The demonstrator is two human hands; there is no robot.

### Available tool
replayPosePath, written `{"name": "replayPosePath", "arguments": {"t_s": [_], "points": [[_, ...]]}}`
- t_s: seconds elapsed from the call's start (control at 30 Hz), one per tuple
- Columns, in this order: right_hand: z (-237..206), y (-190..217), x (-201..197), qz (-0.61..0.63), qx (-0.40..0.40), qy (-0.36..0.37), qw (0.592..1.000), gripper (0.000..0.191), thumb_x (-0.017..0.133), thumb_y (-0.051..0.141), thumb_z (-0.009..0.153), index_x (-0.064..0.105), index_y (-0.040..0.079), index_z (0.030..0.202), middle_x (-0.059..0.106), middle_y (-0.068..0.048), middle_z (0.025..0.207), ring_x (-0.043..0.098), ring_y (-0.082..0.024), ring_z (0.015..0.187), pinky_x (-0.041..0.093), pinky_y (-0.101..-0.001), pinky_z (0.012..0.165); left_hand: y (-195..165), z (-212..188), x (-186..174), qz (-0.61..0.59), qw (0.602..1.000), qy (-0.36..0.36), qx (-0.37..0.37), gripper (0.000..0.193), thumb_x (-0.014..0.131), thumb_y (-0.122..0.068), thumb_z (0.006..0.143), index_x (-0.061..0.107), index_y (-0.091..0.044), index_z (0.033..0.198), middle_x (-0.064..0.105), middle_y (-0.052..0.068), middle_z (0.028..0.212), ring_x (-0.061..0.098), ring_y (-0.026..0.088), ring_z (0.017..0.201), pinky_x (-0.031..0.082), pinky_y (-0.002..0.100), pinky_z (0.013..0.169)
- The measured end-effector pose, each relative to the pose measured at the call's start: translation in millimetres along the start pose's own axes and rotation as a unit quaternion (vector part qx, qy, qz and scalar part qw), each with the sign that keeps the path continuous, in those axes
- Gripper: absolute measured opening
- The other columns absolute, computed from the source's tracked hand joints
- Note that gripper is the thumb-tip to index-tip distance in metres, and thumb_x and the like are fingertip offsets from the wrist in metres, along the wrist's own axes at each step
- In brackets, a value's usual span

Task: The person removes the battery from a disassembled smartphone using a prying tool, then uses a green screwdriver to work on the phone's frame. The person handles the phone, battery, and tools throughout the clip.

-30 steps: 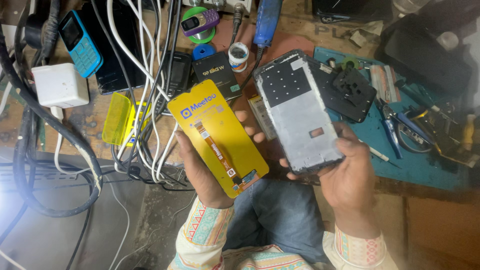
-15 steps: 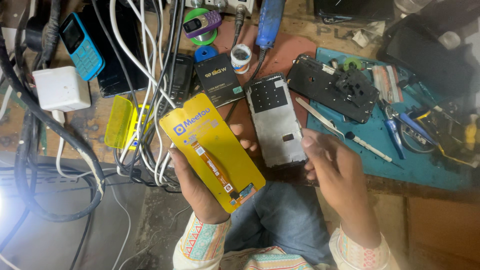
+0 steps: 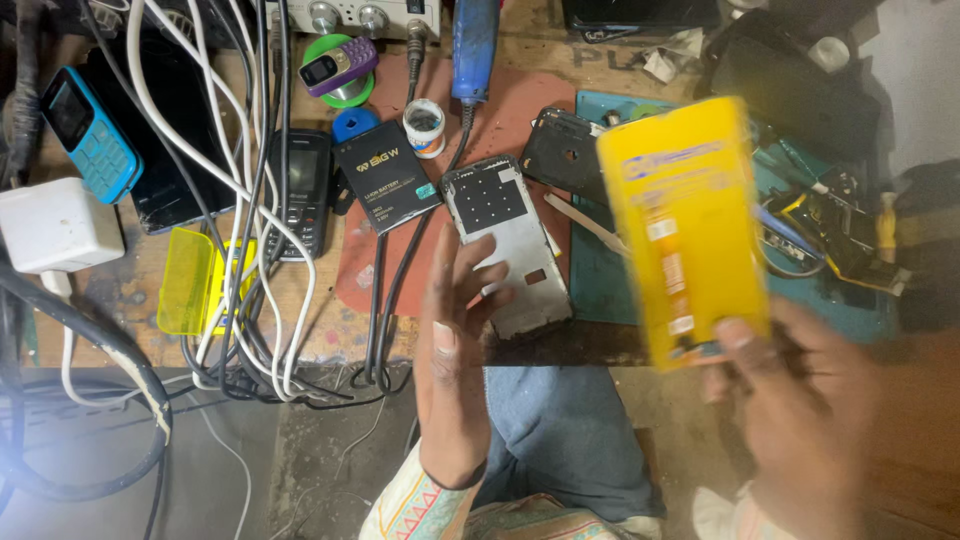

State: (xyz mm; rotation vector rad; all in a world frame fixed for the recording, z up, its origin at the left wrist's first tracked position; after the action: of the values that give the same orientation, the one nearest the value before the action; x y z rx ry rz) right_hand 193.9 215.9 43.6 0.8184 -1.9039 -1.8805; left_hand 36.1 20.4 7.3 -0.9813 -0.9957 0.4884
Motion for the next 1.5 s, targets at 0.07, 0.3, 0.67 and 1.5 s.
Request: {"name": "replayPosePath", "arguments": {"t_s": [0.07,0.3,0.67,1.5], "points": [[8,15,-32,-0.123,-0.108,-0.116,0.980,0.031,0.067,0.016,0.098,0.067,-0.001,0.124,0.072,-0.012,0.099,0.062,-0.015,0.075,0.051,-0.0303,0.064,-1,-2,-15,0.001,0.999,-0.048,-0.020,0.072,0.040,-0.043,0.109,0.027,0.002,0.165,0.048,0.021,0.153,0.053,0.028,0.133,0.044,0.043,0.114],[36,-9,-87,-0.393,-0.135,-0.206,0.886,0.031,0.068,0.017,0.099,0.066,-0.001,0.125,0.072,-0.012,0.102,0.064,-0.018,0.080,0.052,-0.0316,0.070,-1,-11,-36,-0.028,0.994,-0.093,-0.044,0.065,0.049,-0.022,0.104,0.029,0.003,0.160,0.050,0.020,0.146,0.055,0.028,0.132,0.046,0.045,0.114],[38,-38,-98,-0.443,-0.141,-0.224,0.857,0.032,0.071,0.019,0.101,0.065,-0.001,0.126,0.072,-0.013,0.108,0.067,-0.021,0.089,0.054,-0.0335,0.080,-7,-1,-36,-0.003,0.997,-0.065,-0.049,0.065,0.050,-0.020,0.105,0.029,0.003,0.162,0.056,0.021,0.143,0.060,0.027,0.129,0.048,0.041,0.113],[-12,5,120,-0.343,-0.302,0.045,0.889,0.082,0.087,0.032,0.075,0.049,-0.003,0.139,0.060,-0.024,0.128,0.056,-0.044,0.117,0.045,-0.0506,0.099,-98,75,7,0.505,0.826,-0.036,0.247,0.069,0.067,-0.021,0.114,0.021,-0.002,0.161,0.017,0.023,0.169,0.017,0.036,0.159,0.022,0.042,0.129]]}}
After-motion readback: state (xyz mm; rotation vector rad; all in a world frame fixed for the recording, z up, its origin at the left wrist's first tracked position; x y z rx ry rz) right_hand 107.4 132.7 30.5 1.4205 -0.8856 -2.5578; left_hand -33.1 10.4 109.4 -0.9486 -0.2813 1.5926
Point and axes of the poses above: each hand's wrist, its own z-axis towards the middle knuckle, its own x-axis out of the palm, y = z × x, the point moved 5 cm from there along z, towards the middle knuckle
